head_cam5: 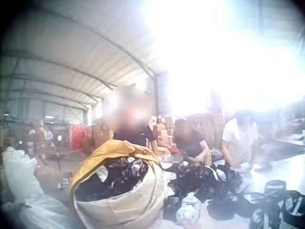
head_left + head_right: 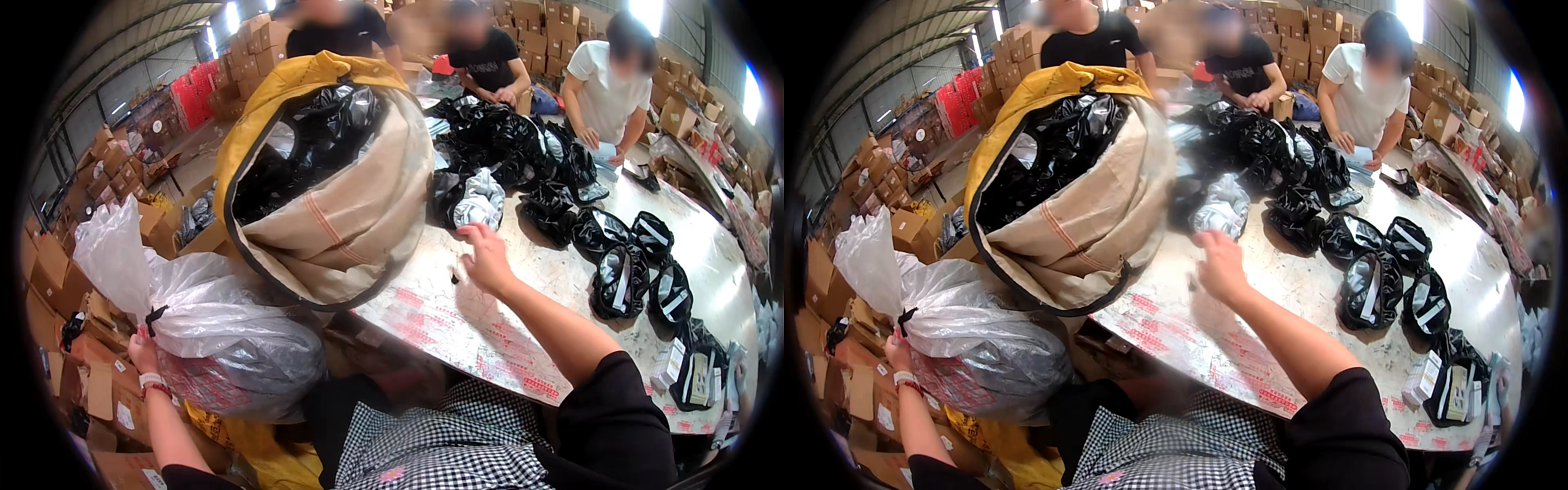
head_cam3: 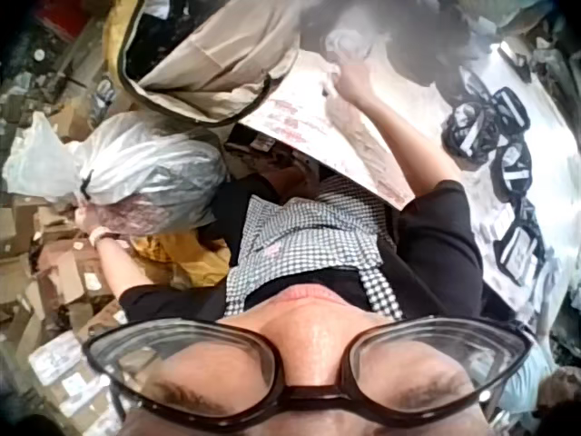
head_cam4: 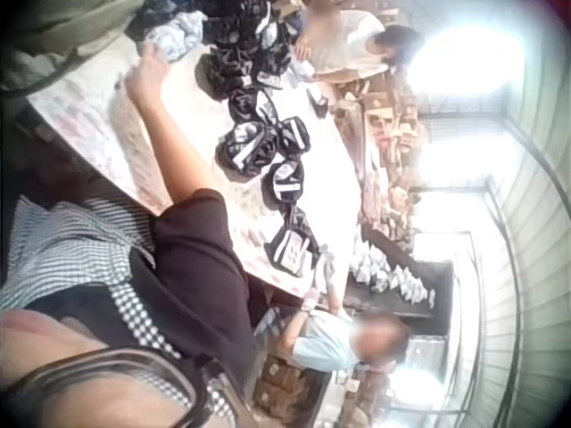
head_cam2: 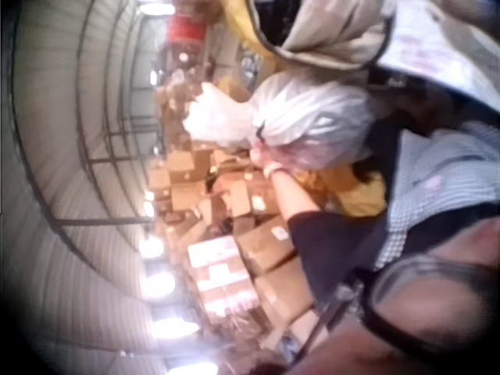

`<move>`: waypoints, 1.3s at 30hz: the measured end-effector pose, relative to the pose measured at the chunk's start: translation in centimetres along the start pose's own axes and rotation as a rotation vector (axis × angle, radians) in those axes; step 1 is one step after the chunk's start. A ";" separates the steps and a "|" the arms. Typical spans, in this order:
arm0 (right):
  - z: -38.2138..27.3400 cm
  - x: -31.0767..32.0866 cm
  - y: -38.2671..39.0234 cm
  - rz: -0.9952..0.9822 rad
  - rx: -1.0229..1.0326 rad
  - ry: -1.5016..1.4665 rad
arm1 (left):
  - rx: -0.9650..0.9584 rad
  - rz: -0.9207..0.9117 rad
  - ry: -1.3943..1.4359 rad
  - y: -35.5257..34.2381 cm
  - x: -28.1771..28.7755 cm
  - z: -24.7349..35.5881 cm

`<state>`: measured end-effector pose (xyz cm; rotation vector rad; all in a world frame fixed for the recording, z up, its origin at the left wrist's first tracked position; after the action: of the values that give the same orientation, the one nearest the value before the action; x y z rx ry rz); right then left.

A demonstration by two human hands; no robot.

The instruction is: The person repeatedly picks up small black plastic packages from a table, opens them to reveal folded clothing, and places the items into a large clear plastic bag. The person then ties the bag closed and places it into a large canvas tote.

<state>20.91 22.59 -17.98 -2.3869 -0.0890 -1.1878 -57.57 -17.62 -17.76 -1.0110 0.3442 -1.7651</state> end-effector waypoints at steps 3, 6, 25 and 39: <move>3.4 -1.8 0.8 0.156 0.069 0.296 | 0.000 0.068 -0.170 1.9 1.6 0.7; 6.0 -2.3 1.2 -0.016 -0.187 0.289 | -0.023 0.310 -0.688 6.7 -2.6 11.9; 8.0 -2.9 0.7 -0.083 -0.105 0.324 | -0.202 -0.194 -0.617 11.9 -16.0 20.8; 6.8 -2.6 1.1 -0.064 -0.125 0.302 | -0.259 -0.304 -0.704 9.8 -20.2 20.8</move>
<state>24.60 24.97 -23.95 -2.2928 0.0073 -1.6131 -33.07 0.40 -21.00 -1.8668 -0.0361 -1.5181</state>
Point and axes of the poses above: each hand's wrist, its own y-axis away from the middle knuckle, its own x-axis out of the back of the hand, z = x × y, the point moved 2 cm from there along -y, towards the middle knuckle, and after that the axes turned 8 degrees about -x, right-handed, at the moved point
